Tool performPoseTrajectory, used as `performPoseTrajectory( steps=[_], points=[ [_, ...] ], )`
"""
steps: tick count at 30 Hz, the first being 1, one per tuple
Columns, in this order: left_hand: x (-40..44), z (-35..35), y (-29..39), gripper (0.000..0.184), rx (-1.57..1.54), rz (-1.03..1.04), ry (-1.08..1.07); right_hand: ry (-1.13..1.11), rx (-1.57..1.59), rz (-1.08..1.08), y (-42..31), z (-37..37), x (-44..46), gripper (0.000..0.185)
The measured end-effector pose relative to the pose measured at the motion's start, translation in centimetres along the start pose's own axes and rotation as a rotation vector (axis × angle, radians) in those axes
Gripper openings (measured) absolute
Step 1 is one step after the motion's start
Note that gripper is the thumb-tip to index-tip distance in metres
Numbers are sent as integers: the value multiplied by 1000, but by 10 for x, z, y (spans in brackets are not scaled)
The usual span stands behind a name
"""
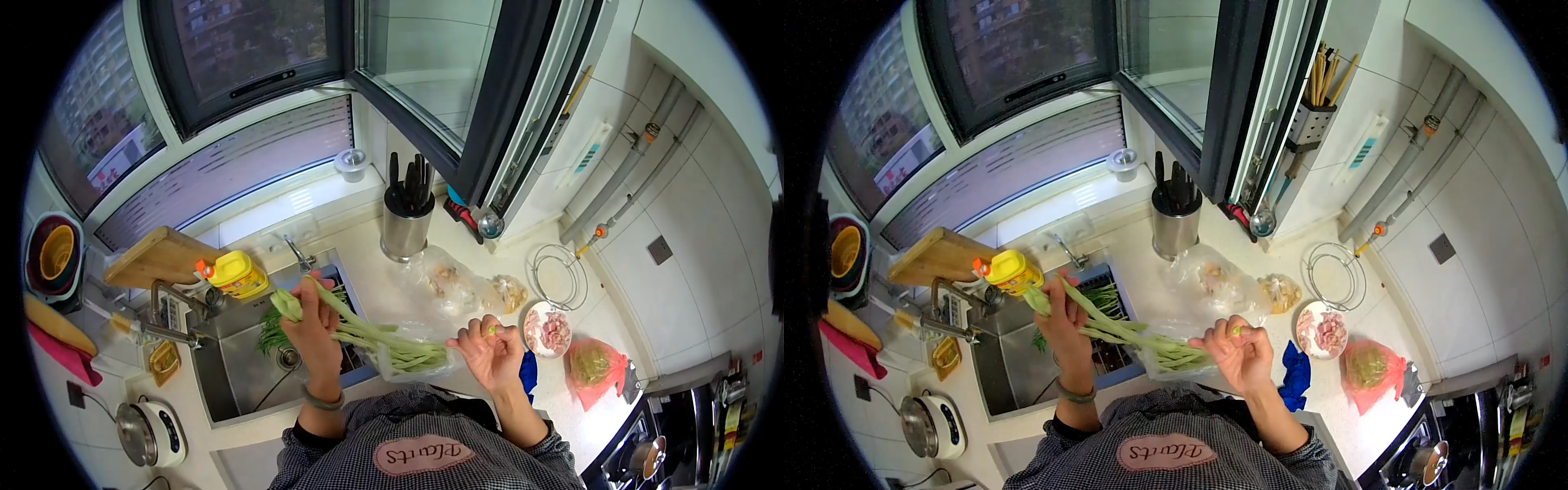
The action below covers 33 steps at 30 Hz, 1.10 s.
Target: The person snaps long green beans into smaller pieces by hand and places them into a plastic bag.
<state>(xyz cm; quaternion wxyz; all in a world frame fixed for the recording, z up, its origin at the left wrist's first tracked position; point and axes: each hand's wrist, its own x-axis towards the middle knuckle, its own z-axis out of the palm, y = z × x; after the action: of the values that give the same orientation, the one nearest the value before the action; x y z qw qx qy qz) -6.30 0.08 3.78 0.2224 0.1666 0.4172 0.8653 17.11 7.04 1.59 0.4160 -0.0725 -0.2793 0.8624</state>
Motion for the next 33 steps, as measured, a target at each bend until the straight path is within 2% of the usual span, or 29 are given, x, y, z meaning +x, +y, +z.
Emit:
performPoseTrajectory(
  steps=[2, 8, 10, 11, 12, 13, 14, 15, 17, 21, 23, 27, 29, 30, 31, 32, 33],
  points=[
    [4, -1, 4, 23, -16, 22, 28, 30, 110, 15, -9, -10, -2, 21],
    [11, -9, 13, 24, -38, 44, 73, 182, 74, -8, -39, -35, -5, 36],
    [16, -16, 14, 26, -23, 75, 53, 334, -170, 18, -52, -45, -6, 36],
    [17, -16, 14, 26, -22, 76, 54, 243, -328, -27, -53, -50, -7, 23],
    [18, -15, 15, 26, -12, 82, 43, 243, -327, -28, -50, -47, -6, 23],
    [18, -15, 16, 25, -1, 88, 30, 236, -638, -38, -43, -40, -4, 11],
    [17, -13, 16, 25, 1, 84, 25, 229, -947, -49, -35, -35, -3, 9],
    [15, -11, 15, 24, -20, 77, 29, 144, -1020, -61, -24, -38, -1, 33],
    [12, -5, 13, 22, -42, 67, 27, -42, -1170, 12, -14, -20, 5, 34],
    [8, 0, 11, 22, -59, 63, -13, -192, -1336, 144, 3, 25, 14, 30],
    [8, -1, 11, 22, -61, 60, -7, -337, -1499, -75, 14, 20, 15, 20],
    [9, -6, 14, 22, -33, 33, 4, -412, -1532, -111, 11, 23, 20, 16],
    [12, -8, 14, 22, -24, 9, -10, -477, -1669, -248, 2, 26, 22, 16],
    [15, -8, 11, 25, 420, 407, 7, -478, -1669, -248, -3, 28, 24, 16],
    [18, -7, 9, 30, 865, 804, 25, -487, -1765, -355, -7, 30, 26, 15],
    [13, -9, 10, 30, 863, 805, 23, -494, -1860, -464, -11, 31, 29, 14],
    [4, -13, 12, 36, 884, 706, -246, -492, -1861, -466, -14, 32, 30, 14]
  ],
)
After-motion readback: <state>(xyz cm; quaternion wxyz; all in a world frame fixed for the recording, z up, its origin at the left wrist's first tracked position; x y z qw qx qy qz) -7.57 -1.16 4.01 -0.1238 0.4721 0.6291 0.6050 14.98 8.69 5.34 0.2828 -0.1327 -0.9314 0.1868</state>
